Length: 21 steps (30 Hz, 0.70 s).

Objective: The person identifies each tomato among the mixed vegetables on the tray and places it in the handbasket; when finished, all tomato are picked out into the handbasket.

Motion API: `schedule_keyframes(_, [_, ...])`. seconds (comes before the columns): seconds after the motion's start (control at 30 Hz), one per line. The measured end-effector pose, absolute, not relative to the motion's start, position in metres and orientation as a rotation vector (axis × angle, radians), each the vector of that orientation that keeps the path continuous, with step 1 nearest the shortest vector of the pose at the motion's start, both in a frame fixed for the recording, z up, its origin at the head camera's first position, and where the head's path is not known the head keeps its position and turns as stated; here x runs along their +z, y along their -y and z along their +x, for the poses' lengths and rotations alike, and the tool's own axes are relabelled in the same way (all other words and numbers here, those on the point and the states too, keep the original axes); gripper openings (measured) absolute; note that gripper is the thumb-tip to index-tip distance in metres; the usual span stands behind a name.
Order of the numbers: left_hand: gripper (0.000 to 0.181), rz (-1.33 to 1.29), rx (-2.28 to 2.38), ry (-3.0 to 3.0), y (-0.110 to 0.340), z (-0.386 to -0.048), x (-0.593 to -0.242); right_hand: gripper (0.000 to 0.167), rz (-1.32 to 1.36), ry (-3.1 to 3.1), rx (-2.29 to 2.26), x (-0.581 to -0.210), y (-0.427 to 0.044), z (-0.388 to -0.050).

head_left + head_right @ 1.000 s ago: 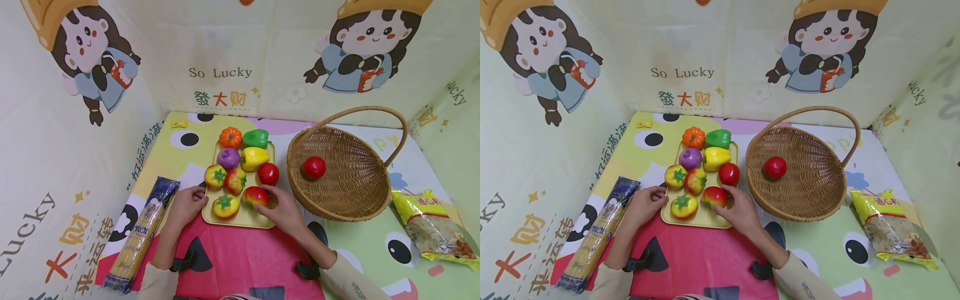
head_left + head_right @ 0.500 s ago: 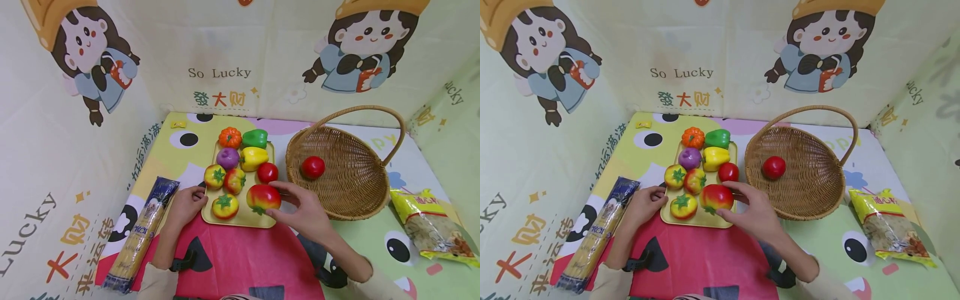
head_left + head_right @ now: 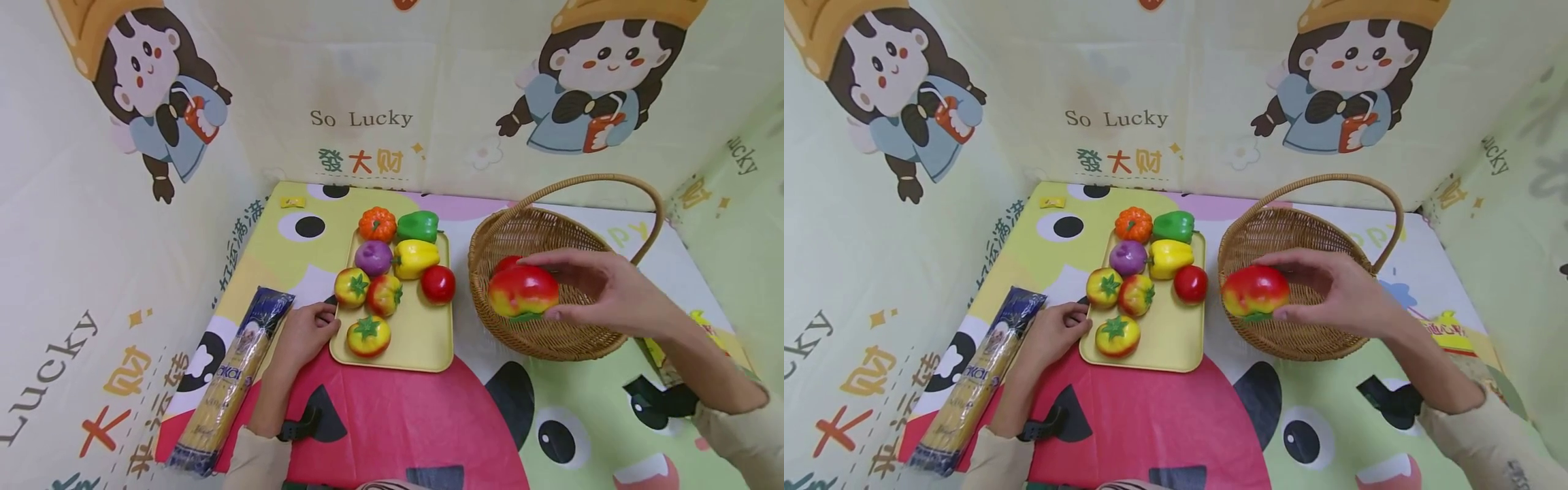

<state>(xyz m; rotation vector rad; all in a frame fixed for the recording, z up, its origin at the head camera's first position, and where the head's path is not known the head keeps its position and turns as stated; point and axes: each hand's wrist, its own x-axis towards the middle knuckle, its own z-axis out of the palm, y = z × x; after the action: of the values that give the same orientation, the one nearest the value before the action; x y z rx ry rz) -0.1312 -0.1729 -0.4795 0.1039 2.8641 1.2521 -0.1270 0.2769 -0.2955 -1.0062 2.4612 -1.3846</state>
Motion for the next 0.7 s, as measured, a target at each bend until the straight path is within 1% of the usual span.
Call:
schedule_keyframes(0.17, [0.024,0.090,1.241,-2.869,0.175,-0.132,-0.478,0.063,-0.972,-2.380,-1.210,-0.295,-0.302,-0.161])
schedule_keyframes(0.33, [0.024,0.078,1.246,-2.866,0.175,-0.132,-0.479,0.058,-0.917,-2.224,-1.160,-0.319,-0.313,-0.189])
schedule_keyframes(0.5, [0.024,0.078,1.263,-2.848,0.173,-0.131,-0.479,0.055,-0.835,-2.072,-1.182,-0.346,-0.319,-0.206])
schedule_keyframes(0.7, [0.024,0.080,1.265,-2.847,0.173,-0.132,-0.478,0.054,-0.818,-1.972,-1.187,-0.369,-0.325,-0.217])
